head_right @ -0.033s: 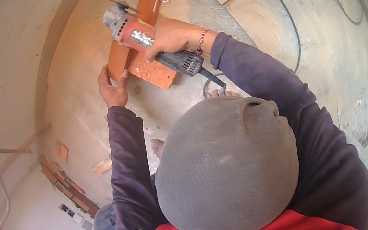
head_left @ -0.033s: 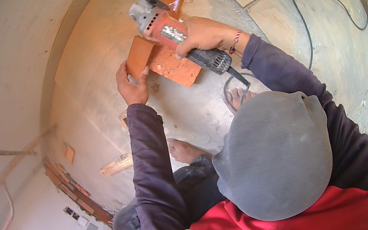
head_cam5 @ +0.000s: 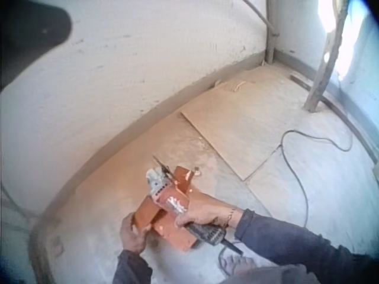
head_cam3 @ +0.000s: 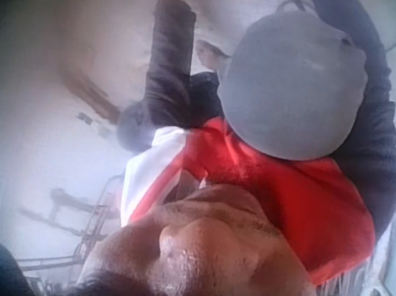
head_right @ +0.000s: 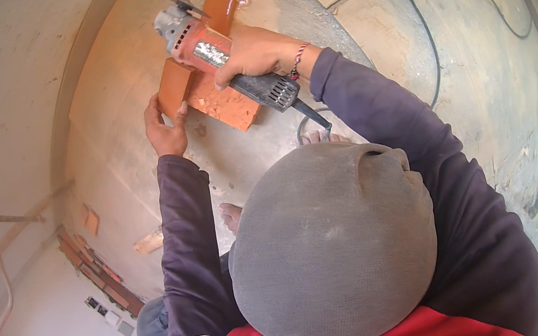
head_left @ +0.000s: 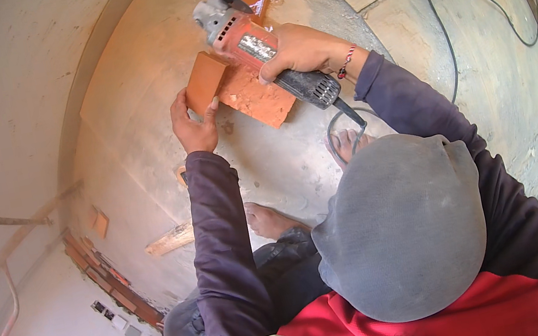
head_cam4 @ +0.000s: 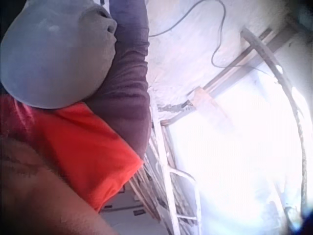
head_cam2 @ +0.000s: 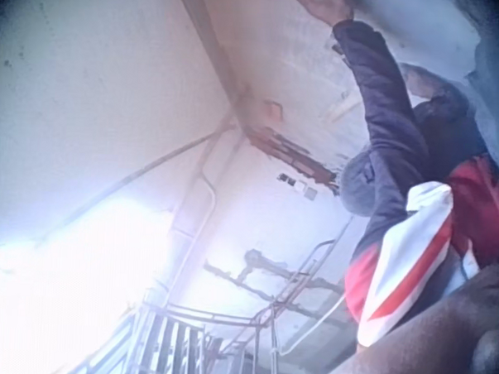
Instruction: The person measures a tile with a tape measure, marks it with a pencil, and then uses a power grinder to cut the tile while sitting on the floor.
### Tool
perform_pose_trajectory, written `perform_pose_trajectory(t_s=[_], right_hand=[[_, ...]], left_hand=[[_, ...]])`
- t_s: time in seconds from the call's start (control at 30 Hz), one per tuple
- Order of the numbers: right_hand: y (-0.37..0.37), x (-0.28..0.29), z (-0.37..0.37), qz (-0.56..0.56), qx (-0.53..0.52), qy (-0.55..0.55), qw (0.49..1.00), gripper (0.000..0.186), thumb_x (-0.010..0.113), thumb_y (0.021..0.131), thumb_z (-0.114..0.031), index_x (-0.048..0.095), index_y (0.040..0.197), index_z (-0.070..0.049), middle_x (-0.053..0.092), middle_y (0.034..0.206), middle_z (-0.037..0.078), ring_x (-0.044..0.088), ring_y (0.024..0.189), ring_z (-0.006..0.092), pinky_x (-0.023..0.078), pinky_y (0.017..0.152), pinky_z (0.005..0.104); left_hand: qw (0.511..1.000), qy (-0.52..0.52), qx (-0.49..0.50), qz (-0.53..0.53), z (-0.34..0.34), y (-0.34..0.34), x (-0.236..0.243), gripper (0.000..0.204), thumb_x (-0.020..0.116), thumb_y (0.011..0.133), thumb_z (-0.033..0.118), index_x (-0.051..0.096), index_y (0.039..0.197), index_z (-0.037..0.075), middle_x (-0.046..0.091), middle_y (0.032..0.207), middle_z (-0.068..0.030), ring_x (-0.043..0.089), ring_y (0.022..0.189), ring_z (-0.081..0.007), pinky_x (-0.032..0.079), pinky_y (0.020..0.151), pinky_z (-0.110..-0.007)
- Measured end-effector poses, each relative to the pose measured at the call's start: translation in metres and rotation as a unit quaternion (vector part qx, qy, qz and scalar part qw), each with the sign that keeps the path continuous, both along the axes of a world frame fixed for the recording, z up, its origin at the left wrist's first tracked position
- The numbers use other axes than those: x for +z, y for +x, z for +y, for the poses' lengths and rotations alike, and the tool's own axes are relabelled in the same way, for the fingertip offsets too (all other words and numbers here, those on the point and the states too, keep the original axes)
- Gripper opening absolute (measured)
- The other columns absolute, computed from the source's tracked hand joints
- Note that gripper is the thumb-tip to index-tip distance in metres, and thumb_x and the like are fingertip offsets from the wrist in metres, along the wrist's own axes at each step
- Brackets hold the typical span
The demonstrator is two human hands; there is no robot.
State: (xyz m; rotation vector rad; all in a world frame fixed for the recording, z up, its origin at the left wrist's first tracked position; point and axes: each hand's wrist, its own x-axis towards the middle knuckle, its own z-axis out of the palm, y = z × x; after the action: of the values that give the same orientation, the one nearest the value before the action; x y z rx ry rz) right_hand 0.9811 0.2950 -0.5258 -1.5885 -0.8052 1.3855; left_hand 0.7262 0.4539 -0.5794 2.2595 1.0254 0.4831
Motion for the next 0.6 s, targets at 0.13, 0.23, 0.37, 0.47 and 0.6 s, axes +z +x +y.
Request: perform_pose_trajectory(t_s=[0.13,0.23,0.37,0.47,0.6], right_hand=[[-0.001,-0.012,0.002,0.007,-0.010,-0.001,1.000,0.041,0.081,0.062,-0.028,0.067,0.080,0.006,0.067,0.075,0.012,0.063,0.064,0.0214,0.049,0.059,0.0321],[-0.006,-0.008,0.003,-0.035,0.009,-0.011,0.999,0.044,0.081,0.061,-0.031,0.067,0.078,0.007,0.068,0.076,0.016,0.064,0.065,0.0239,0.050,0.060,0.0334],[-0.018,-0.016,0.014,-0.079,0.039,-0.011,0.996,0.053,0.079,0.056,-0.041,0.069,0.075,0.008,0.069,0.078,0.022,0.067,0.069,0.0311,0.052,0.062,0.0359],[-0.025,-0.008,0.018,-0.099,0.051,-0.022,0.994,0.055,0.080,0.054,-0.038,0.067,0.077,0.010,0.068,0.078,0.022,0.067,0.068,0.0300,0.052,0.062,0.0352],[-0.025,-0.003,0.022,-0.115,0.083,-0.040,0.989,0.062,0.081,0.051,-0.040,0.066,0.079,0.013,0.068,0.079,0.025,0.067,0.070,0.0318,0.052,0.062,0.0358]], left_hand=[[0.999,0.049,0.004,0.020,-0.001,0.006,0.006,0.061,0.084,0.073,0.023,0.057,0.123,0.000,0.058,0.116,-0.0151,0.058,0.108,-0.0309,0.046,0.096,-0.039],[0.995,0.086,0.001,0.050,-0.007,0.019,0.014,0.061,0.083,0.073,0.023,0.057,0.122,-0.002,0.058,0.117,-0.0162,0.057,0.110,-0.0324,0.046,0.097,-0.040],[0.991,0.121,-0.013,0.056,-0.023,0.045,0.016,0.062,0.083,0.072,0.018,0.056,0.122,-0.005,0.057,0.120,-0.0186,0.056,0.113,-0.0344,0.045,0.099,-0.040],[0.989,0.138,-0.005,0.053,-0.022,0.047,0.008,0.061,0.081,0.070,0.011,0.055,0.122,-0.006,0.056,0.120,-0.0198,0.055,0.113,-0.0355,0.044,0.099,-0.041],[0.992,0.118,-0.005,0.052,-0.021,0.044,0.000,0.066,0.081,0.067,0.009,0.053,0.125,-0.008,0.055,0.118,-0.0203,0.055,0.112,-0.0366,0.045,0.098,-0.041]])
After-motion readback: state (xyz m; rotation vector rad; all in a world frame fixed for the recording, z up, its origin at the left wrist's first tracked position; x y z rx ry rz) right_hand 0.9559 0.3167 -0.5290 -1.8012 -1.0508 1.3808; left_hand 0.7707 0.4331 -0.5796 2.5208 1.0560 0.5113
